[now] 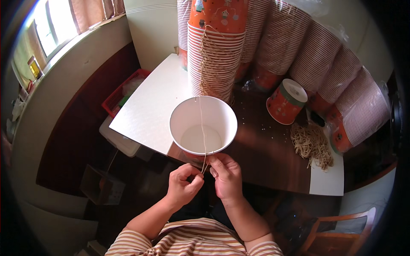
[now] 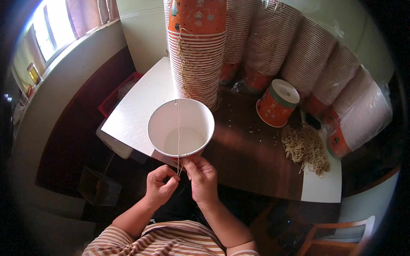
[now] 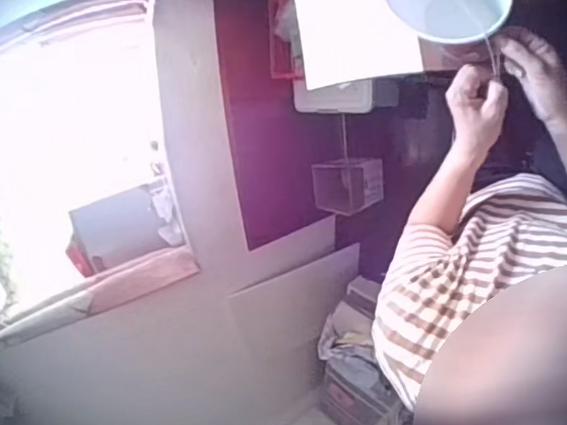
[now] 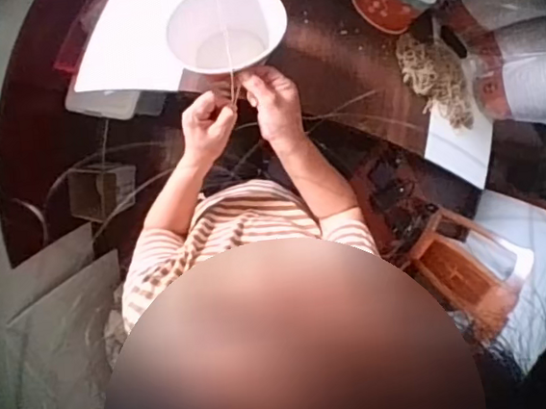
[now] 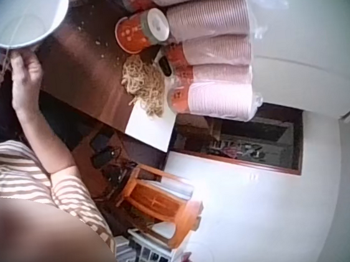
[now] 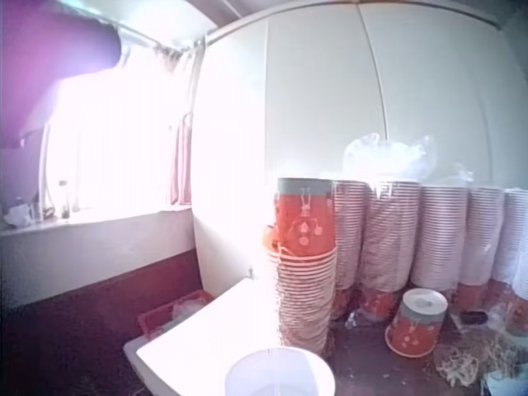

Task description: The person is tying elastic strings onto the rims of decorated paper buckets.

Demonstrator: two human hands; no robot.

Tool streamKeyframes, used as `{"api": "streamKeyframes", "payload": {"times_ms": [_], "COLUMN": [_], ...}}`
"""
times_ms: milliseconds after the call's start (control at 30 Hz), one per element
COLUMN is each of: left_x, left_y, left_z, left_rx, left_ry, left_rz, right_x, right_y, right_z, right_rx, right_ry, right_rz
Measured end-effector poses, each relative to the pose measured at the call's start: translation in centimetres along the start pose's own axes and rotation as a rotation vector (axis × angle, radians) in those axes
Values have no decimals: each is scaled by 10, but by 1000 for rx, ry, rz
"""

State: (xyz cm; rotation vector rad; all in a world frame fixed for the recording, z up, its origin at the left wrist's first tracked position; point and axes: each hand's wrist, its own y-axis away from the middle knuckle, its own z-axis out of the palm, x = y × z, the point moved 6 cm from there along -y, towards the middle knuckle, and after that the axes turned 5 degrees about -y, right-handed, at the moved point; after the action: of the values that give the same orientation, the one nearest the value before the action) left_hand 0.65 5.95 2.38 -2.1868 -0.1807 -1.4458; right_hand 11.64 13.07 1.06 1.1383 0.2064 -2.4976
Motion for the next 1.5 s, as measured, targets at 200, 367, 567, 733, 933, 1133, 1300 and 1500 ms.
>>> {"api": "streamKeyframes", "payload": {"times_ms": [200,367,567,733,933,1133,1300,1500], "left_x": [7,41,72,73,69,78,77,70], "left_y": [-6,6,-18,-42,-42,-52,-55,-55], "left_z": [-12,-19,-17,-11,-12,-6,-1,0], "left_rx": [74,319,240,24,-20,-166,-246,-258], "left_ry": [-339,-390,-645,-721,-682,-762,-756,-702], "left_rz": [213,528,648,615,606,765,847,867], "right_x": [-3,-1,-4,-3,6,10,10,7], "right_y": [-1,-2,-2,-2,-3,-4,-5,-5], "right_z": [5,2,6,7,1,-12,-14,-15], "right_rx": [-3,39,45,36,-52,-59,-66,-70], "right_ry": [20,70,58,51,90,323,312,411], "right_rz": [-31,-31,-19,-7,-7,-89,-111,-132]}}
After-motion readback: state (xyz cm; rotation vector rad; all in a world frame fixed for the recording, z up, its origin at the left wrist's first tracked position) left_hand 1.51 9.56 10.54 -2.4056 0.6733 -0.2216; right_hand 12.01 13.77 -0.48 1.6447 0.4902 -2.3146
